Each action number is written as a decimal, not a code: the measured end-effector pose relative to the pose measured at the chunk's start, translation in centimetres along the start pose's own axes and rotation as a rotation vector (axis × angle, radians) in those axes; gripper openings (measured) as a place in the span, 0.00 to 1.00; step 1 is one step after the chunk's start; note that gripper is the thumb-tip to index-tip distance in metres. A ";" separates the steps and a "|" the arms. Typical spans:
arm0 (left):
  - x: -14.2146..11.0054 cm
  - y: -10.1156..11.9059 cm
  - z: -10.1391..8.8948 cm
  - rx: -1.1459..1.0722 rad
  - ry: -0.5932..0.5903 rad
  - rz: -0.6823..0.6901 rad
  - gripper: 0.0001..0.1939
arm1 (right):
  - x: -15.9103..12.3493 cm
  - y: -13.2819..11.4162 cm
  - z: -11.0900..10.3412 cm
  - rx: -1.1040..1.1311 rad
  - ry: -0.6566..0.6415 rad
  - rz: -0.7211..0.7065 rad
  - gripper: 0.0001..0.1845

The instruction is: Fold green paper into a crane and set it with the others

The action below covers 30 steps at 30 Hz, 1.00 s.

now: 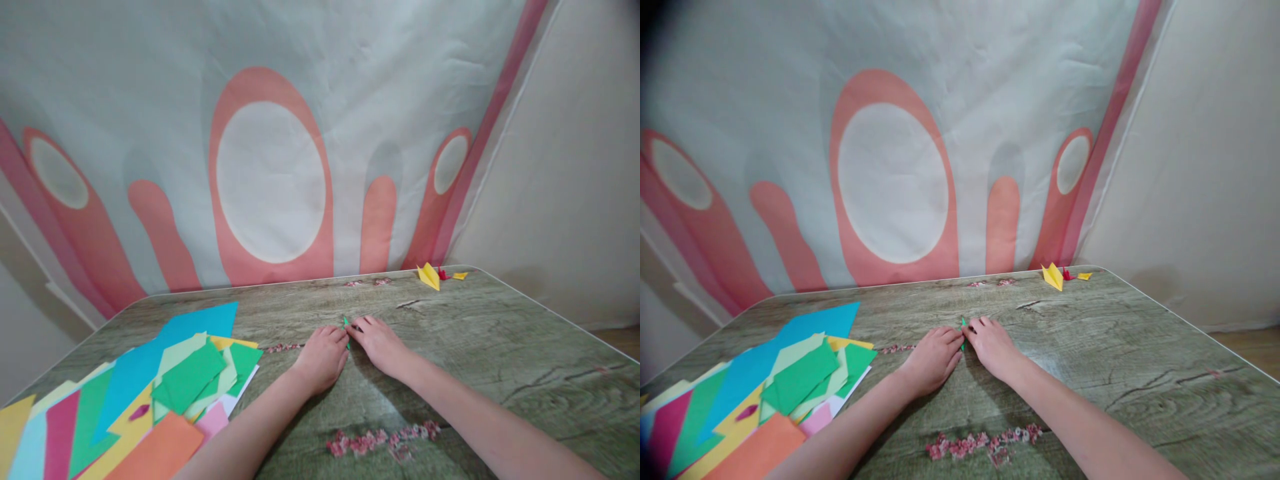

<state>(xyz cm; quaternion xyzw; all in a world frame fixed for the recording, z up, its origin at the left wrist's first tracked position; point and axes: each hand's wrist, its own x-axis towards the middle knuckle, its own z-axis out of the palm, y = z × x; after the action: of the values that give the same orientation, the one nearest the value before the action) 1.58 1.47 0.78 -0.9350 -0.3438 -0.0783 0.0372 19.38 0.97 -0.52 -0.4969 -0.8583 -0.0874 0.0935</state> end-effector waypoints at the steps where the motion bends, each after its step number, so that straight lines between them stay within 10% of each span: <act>1: 0.0 0.0 0.0 -0.001 0.003 0.001 0.18 | 0.1 0.0 0.1 -0.007 -0.002 0.007 0.15; 30: 0.2 0.3 -0.3 -0.035 -0.023 -0.001 0.17 | 2.0 1.1 1.5 0.069 -0.066 0.154 0.21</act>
<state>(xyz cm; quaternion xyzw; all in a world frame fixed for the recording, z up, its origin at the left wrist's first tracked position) 1.90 1.35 1.16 -0.9363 -0.3431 -0.0733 0.0171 19.24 3.57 -1.36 -0.5608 -0.8225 -0.0338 0.0885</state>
